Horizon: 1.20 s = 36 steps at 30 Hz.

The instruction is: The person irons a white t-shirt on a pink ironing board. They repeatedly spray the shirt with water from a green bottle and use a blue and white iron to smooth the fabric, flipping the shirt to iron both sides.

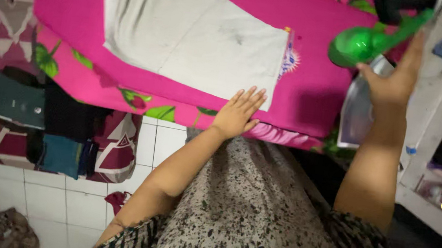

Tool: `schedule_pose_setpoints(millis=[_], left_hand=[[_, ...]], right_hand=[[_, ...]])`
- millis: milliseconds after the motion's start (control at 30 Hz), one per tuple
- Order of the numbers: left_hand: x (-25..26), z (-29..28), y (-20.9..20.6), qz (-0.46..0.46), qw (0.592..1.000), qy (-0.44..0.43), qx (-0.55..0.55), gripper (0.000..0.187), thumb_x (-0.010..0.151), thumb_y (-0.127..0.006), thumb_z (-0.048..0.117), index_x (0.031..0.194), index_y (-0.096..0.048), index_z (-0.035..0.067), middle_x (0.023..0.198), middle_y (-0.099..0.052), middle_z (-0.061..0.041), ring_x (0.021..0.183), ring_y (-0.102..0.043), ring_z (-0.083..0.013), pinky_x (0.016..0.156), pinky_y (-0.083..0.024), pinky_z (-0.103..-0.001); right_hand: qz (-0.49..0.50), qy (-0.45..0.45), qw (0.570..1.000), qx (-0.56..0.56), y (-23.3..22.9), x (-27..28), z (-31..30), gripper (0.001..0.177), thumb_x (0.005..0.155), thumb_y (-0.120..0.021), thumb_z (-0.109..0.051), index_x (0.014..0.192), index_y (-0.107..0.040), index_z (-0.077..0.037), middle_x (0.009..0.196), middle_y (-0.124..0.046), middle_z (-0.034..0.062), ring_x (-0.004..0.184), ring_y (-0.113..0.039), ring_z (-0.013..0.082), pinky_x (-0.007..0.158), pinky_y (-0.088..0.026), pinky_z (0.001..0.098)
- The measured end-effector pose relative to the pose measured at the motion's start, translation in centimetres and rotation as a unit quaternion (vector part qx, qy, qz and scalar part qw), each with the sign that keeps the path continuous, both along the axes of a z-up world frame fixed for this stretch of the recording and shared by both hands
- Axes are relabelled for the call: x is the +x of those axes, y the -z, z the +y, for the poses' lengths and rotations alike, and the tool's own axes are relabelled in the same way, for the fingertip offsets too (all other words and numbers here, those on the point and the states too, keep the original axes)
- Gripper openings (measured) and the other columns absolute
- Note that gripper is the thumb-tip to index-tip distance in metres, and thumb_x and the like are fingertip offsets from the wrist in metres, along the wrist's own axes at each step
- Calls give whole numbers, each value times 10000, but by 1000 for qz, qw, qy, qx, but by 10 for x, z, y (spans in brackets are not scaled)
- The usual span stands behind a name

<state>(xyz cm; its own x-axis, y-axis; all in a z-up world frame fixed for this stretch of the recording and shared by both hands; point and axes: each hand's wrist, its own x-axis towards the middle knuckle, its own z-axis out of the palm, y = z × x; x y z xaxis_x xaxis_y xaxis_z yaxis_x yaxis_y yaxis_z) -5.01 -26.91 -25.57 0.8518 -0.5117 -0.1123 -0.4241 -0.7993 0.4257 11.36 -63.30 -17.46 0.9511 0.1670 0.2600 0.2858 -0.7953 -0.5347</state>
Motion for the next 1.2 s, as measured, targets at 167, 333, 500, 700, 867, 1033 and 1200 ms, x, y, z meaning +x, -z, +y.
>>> schedule_pose_setpoints(millis=[167, 333, 500, 700, 867, 1033, 1200], left_hand=[[-1, 6, -5, 19, 997, 58, 39, 744, 980, -510, 436, 1621, -275, 141, 1703, -225, -37, 1578, -164, -255, 1273, -155, -459], [7, 17, -6, 24, 994, 81, -68, 683, 1029, -493, 399, 1621, -292, 125, 1701, -258, -58, 1580, -213, -287, 1283, -180, -481], [10, 58, -2, 7, 999, -9, -38, 616, 1074, -461, 342, 1636, -300, 146, 1702, -273, -58, 1582, -238, -284, 1288, -178, -506], [26, 153, 3, -35, 988, -139, 59, 600, 1092, -401, 314, 1648, -250, 145, 1710, -233, -59, 1585, -177, -283, 1268, -125, -555], [35, 221, 10, -24, 988, -124, 89, 636, 1085, -417, 334, 1655, -216, 138, 1724, -193, -67, 1595, -142, -290, 1271, -111, -547], [36, 248, 11, 0, 994, -85, 62, 673, 1058, -454, 372, 1648, -227, 142, 1715, -201, -57, 1584, -172, -293, 1270, -144, -533], [39, 259, 10, 0, 997, -60, 43, 684, 1048, -464, 395, 1638, -234, 135, 1716, -188, -65, 1579, -176, -302, 1265, -162, -521]], right_hand=[[152, 288, 922, -209, -9, -79, -36, 654, 776, -895, -349, 1222, -595, 24, 1266, -642, 255, 1192, -531, 507, 936, -435, 610], [162, 290, 940, -75, 7, -99, -45, 432, 864, -766, -325, 1113, -665, 13, 1040, -703, 268, 971, -660, 474, 867, -508, 543], [150, 309, 939, -15, -26, -160, -3, 437, 868, -783, -238, 1157, -640, 58, 1030, -692, 238, 937, -665, 409, 848, -522, 497], [285, 247, 886, 270, -55, -181, 146, 375, 963, -729, -263, 1213, -622, -5, 911, -655, 132, 692, -608, 187, 626, -513, 380], [209, 164, 964, 18, -23, -133, 301, 525, 917, -759, -319, 1240, -551, 40, 986, -693, 305, 863, -679, 470, 726, -540, 533], [246, 164, 954, 47, 2, -107, 395, 453, 927, -691, -274, 1201, -514, 40, 1016, -674, 321, 918, -655, 518, 801, -518, 572], [183, 199, 963, 5, 10, -67, 405, 444, 959, -681, -273, 1185, -484, 55, 977, -676, 326, 922, -654, 524, 804, -506, 593]])
